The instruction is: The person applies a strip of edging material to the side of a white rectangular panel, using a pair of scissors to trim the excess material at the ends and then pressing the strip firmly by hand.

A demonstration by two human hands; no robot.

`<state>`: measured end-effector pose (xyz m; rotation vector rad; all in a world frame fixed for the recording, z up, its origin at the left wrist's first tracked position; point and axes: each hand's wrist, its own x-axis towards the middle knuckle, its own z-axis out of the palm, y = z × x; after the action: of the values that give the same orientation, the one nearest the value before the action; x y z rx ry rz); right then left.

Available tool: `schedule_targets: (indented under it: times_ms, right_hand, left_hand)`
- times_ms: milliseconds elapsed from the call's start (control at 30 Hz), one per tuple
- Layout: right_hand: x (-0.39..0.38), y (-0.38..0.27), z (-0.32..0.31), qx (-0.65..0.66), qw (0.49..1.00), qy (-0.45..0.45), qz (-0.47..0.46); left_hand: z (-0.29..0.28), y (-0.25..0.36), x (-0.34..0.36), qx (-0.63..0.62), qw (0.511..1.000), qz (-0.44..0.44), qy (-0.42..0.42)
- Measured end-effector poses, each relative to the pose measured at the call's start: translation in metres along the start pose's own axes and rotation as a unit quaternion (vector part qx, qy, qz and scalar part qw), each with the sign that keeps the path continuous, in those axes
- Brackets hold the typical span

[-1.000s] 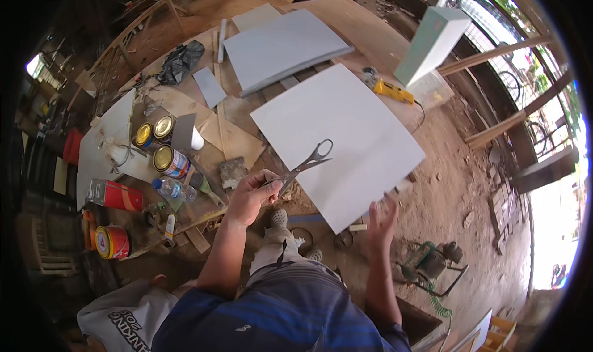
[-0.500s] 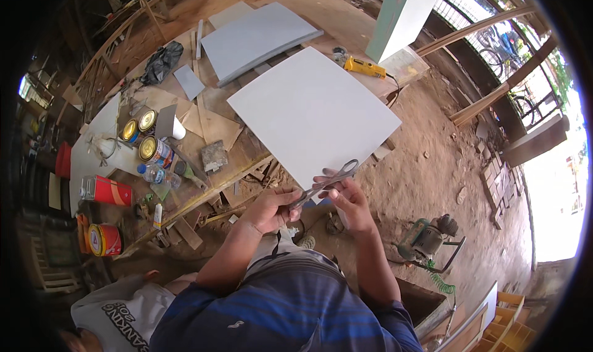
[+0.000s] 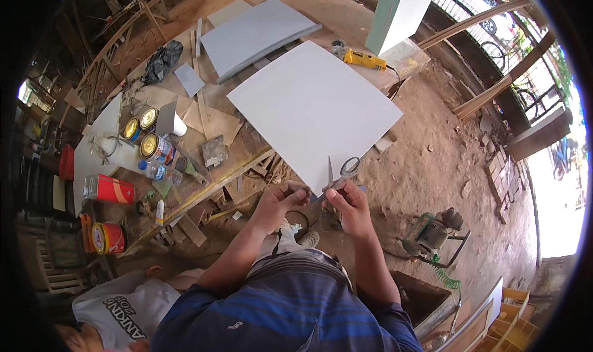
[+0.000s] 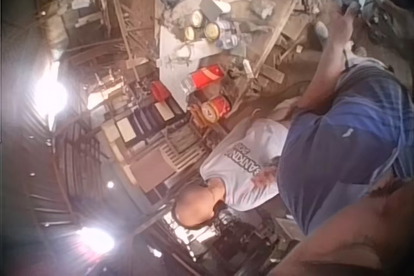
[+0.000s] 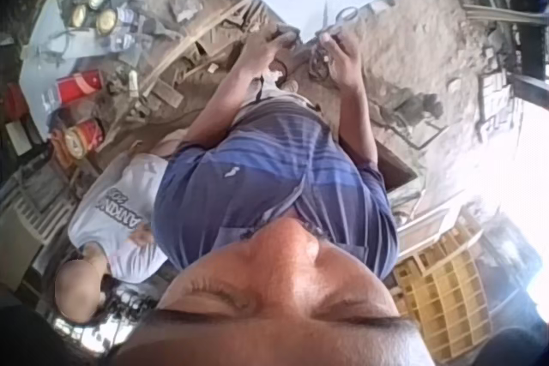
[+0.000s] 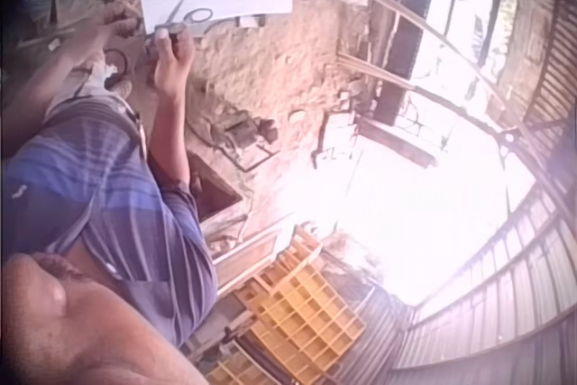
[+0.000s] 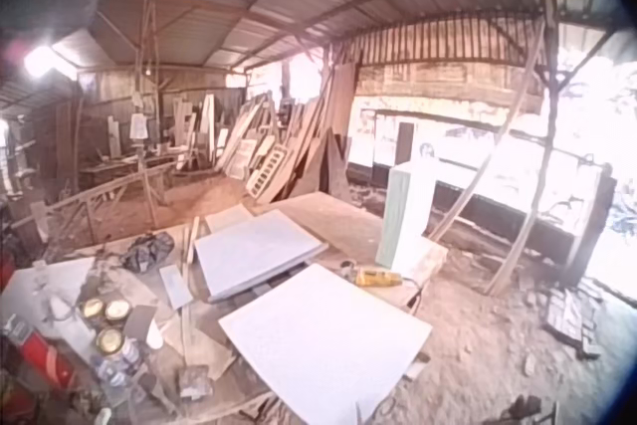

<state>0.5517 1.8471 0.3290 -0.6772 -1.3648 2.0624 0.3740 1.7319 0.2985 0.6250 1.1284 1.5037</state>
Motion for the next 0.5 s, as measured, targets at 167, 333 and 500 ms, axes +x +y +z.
schedule_targets:
  times_ms: [167, 333, 500]
  right_hand:
    - [-0.007, -0.001, 0.0, 0.044, 0.996, -0.017, 0.073]
    - [-0.011, 0.02, -0.01, 0.136, 0.984, -0.035, 0.108]
    - [-0.015, 0.016, 0.001, 0.182, 0.977, -0.047, 0.105]
  left_hand:
    - [0.009, 0.019, 0.01, 0.016, 0.999, 0.036, -0.007]
    - [0.022, 0.032, 0.015, 0.023, 0.997, 0.03, -0.063]
    - [0.022, 0.036, 0.015, 0.094, 0.995, 0.013, -0.035]
